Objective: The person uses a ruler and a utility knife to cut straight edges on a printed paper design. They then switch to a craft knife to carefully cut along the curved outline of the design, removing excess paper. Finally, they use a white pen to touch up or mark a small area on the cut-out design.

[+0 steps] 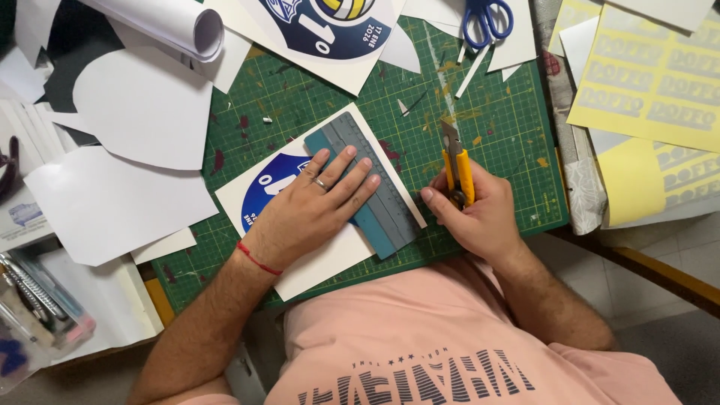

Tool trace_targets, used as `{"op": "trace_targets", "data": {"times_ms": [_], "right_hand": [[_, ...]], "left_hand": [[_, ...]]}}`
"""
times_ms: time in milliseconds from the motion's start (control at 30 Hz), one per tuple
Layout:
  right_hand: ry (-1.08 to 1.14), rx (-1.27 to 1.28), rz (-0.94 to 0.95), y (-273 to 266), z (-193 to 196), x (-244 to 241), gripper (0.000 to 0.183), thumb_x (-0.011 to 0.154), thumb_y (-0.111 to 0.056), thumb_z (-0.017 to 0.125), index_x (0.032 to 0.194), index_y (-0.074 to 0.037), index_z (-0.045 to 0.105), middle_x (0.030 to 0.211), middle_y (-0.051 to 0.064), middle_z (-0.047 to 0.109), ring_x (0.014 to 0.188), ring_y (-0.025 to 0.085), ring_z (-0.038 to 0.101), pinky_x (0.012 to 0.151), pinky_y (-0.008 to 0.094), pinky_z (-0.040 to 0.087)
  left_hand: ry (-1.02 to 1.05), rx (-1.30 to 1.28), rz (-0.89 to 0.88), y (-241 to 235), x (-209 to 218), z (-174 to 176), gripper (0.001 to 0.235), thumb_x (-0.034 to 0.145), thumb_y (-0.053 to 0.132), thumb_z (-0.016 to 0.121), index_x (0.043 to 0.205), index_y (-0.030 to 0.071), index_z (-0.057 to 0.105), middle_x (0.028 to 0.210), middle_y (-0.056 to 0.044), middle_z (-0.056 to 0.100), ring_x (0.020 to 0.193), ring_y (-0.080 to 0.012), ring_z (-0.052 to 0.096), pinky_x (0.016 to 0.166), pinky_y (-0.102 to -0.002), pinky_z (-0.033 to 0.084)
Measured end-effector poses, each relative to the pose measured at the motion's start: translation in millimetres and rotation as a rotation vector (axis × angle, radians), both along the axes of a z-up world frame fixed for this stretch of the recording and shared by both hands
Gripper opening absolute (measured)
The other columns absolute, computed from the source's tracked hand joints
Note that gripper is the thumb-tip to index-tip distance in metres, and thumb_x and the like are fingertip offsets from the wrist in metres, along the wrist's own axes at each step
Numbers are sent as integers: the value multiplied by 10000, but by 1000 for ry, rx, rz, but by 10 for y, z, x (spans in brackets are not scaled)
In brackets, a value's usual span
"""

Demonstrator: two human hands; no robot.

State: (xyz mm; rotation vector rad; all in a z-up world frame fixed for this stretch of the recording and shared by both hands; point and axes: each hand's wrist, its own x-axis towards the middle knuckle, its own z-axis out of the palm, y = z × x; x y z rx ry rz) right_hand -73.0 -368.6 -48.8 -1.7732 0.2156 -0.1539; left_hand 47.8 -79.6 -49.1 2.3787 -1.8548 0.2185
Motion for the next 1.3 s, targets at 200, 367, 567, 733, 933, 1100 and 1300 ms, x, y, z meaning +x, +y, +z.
{"op": "trace_targets", "data": {"times_ms": [200, 367, 567, 733, 933, 1100, 1300], "right_hand": [[-7, -9, 5, 0, -17, 2, 146, 986, -68, 882, 976, -5, 752, 830, 148, 811, 561, 209, 768, 610, 326, 585], [-10, -21, 8, 2, 5, 14, 134, 991, -62, 876, 970, -8, 755, 777, 132, 792, 564, 207, 765, 617, 323, 582], [0, -42, 27, -24, 32, 33, 128, 995, -85, 875, 974, -23, 765, 694, 100, 760, 562, 210, 757, 631, 320, 575], [-9, -40, 39, -25, 40, 39, 126, 997, -89, 875, 985, -22, 769, 685, 108, 750, 566, 219, 752, 638, 331, 571], [-28, -31, 33, -2, 80, 45, 108, 995, -83, 866, 976, -32, 773, 625, 84, 724, 554, 201, 735, 630, 310, 560], [-43, -29, 25, 13, 92, 51, 109, 1005, -81, 862, 972, -29, 772, 599, 75, 707, 547, 186, 714, 618, 299, 545], [-49, -47, 39, 19, 137, 60, 294, 1074, -139, 701, 1311, 27, 751, 635, 93, 670, 560, 183, 668, 613, 325, 540]], "left_hand": [[6, -25, -9, 20, 32, -31, 537, 1154, 82, 560, 1691, 106, 572, 1709, -170, 579, 1633, -400, 489, 1360, -582, 331], [14, -39, -17, 28, 54, -37, 532, 1164, 102, 538, 1695, 114, 569, 1716, -165, 573, 1641, -395, 481, 1366, -574, 321], [30, -56, -23, 32, 74, -57, 535, 1166, 112, 532, 1700, 114, 564, 1723, -164, 567, 1647, -393, 472, 1373, -568, 302], [42, -61, -23, 41, 77, -69, 538, 1172, 117, 518, 1708, 116, 554, 1729, -159, 560, 1652, -387, 464, 1380, -563, 286], [78, -49, -22, 36, 81, -47, 543, 1166, 109, 522, 1709, 113, 553, 1734, -162, 557, 1656, -395, 454, 1383, -571, 280], [89, -22, -6, 28, 70, -12, 550, 1163, 106, 542, 1713, 121, 552, 1725, -156, 569, 1654, -385, 456, 1384, -563, 271], [98, 18, -13, 36, 74, -54, 553, 1173, 195, 528, 1720, 115, 533, 1721, -157, 560, 1655, -389, 451, 1380, -573, 285]]}}
